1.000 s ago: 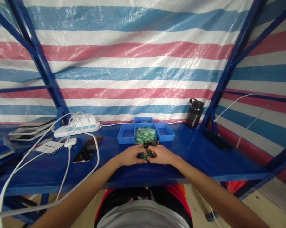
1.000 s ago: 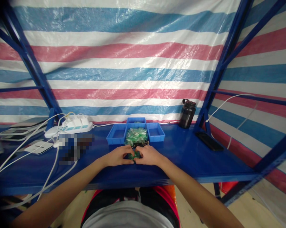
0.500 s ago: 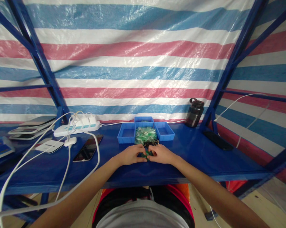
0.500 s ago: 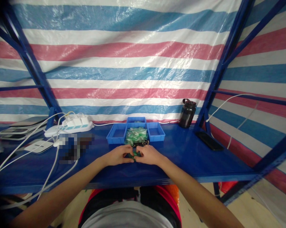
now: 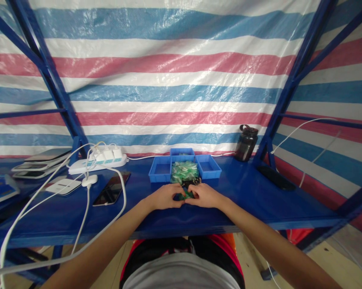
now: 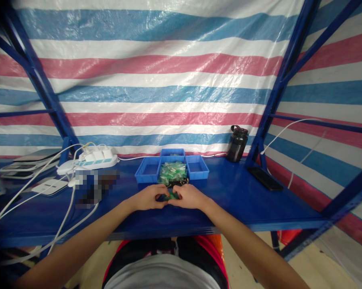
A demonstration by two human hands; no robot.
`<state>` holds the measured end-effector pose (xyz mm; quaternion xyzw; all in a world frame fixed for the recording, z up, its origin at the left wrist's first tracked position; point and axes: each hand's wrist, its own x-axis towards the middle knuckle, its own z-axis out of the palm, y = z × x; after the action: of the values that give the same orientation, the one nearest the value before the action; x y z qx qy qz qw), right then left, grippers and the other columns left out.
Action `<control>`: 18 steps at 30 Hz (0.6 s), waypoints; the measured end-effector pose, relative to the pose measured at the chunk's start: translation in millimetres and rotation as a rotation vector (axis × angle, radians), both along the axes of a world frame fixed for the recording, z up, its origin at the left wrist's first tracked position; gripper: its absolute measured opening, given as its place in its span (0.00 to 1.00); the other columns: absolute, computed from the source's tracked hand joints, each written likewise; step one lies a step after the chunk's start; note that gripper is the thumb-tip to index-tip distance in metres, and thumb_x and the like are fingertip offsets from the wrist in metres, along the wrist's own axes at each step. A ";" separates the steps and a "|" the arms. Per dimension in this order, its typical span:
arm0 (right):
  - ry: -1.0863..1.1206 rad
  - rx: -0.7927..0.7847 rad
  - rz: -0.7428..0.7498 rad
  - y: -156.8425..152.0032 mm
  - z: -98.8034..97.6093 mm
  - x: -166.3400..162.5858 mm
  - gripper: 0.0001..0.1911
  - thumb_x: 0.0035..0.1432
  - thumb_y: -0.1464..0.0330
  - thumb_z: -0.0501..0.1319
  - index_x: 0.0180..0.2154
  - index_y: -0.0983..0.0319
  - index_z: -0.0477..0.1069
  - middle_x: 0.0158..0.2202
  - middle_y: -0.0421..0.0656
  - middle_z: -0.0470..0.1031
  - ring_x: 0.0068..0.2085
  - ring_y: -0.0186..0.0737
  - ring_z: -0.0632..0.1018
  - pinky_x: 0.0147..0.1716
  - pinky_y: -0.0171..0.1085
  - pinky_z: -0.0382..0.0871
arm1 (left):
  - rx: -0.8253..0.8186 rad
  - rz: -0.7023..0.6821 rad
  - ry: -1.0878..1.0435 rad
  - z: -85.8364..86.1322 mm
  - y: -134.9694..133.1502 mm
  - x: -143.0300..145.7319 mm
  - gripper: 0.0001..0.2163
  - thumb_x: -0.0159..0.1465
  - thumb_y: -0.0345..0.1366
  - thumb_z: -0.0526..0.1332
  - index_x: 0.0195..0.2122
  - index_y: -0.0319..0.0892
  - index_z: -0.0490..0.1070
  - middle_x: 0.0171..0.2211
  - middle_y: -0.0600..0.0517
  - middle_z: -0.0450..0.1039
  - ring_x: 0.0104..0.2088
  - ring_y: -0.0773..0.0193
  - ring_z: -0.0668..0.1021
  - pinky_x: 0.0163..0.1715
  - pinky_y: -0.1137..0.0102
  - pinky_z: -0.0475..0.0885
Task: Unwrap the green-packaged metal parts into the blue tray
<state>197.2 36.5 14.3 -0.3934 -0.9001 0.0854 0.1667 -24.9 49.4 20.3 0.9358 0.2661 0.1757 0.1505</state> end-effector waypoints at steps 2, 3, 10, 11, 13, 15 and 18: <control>-0.016 -0.007 0.011 -0.5 1.0 1.0 0.20 0.52 0.50 0.62 0.33 0.61 0.67 0.24 0.38 0.71 0.26 0.34 0.71 0.25 0.31 0.53 | 0.004 -0.003 0.003 0.1 0.5 -0.1 0.10 0.60 0.42 0.61 0.39 0.44 0.73 0.34 0.52 0.69 0.32 0.65 0.72 0.31 0.75 0.64; -0.024 -0.006 0.015 -0.6 1.2 1.3 0.21 0.51 0.50 0.62 0.32 0.61 0.67 0.24 0.38 0.71 0.26 0.34 0.71 0.25 0.31 0.54 | 0.007 -0.005 0.003 0.1 0.9 -0.2 0.10 0.61 0.42 0.60 0.39 0.44 0.73 0.34 0.51 0.69 0.32 0.65 0.72 0.31 0.74 0.64; -0.054 0.049 0.016 -1.2 0.3 2.0 0.15 0.58 0.55 0.59 0.33 0.61 0.68 0.24 0.39 0.73 0.26 0.34 0.72 0.26 0.32 0.54 | -0.001 -0.003 -0.018 0.9 1.8 -1.0 0.10 0.63 0.42 0.58 0.40 0.44 0.73 0.33 0.52 0.69 0.30 0.66 0.71 0.31 0.75 0.64; -0.055 0.054 0.019 -1.3 0.2 2.1 0.15 0.59 0.55 0.58 0.34 0.61 0.68 0.24 0.39 0.73 0.26 0.34 0.72 0.26 0.32 0.54 | -0.006 0.001 -0.026 1.0 1.4 -0.8 0.10 0.63 0.41 0.57 0.40 0.44 0.73 0.33 0.52 0.69 0.29 0.66 0.71 0.30 0.75 0.63; -0.057 0.071 0.024 -1.0 -0.3 2.4 0.15 0.62 0.56 0.55 0.35 0.61 0.69 0.25 0.40 0.74 0.27 0.35 0.73 0.27 0.32 0.55 | -0.025 0.010 -0.041 0.8 0.9 0.2 0.10 0.64 0.40 0.56 0.41 0.43 0.73 0.32 0.52 0.69 0.29 0.67 0.70 0.30 0.75 0.63; -0.060 0.097 0.033 -0.1 -1.2 2.4 0.16 0.64 0.57 0.52 0.35 0.62 0.70 0.27 0.41 0.75 0.29 0.36 0.74 0.28 0.32 0.57 | -0.055 0.011 -0.063 0.4 0.9 1.6 0.10 0.65 0.39 0.54 0.41 0.42 0.72 0.31 0.52 0.70 0.29 0.67 0.70 0.30 0.75 0.63; -0.054 0.115 0.054 2.5 -3.1 1.6 0.19 0.67 0.58 0.48 0.32 0.62 0.70 0.28 0.42 0.75 0.31 0.37 0.75 0.31 0.33 0.58 | -0.100 0.011 -0.088 0.1 1.6 3.5 0.12 0.67 0.39 0.51 0.36 0.39 0.71 0.29 0.53 0.69 0.29 0.68 0.70 0.31 0.75 0.63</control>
<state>198.8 38.9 11.2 -0.3607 -0.9181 0.0273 0.1622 -21.4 50.9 20.4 0.9169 0.2729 0.2041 0.2078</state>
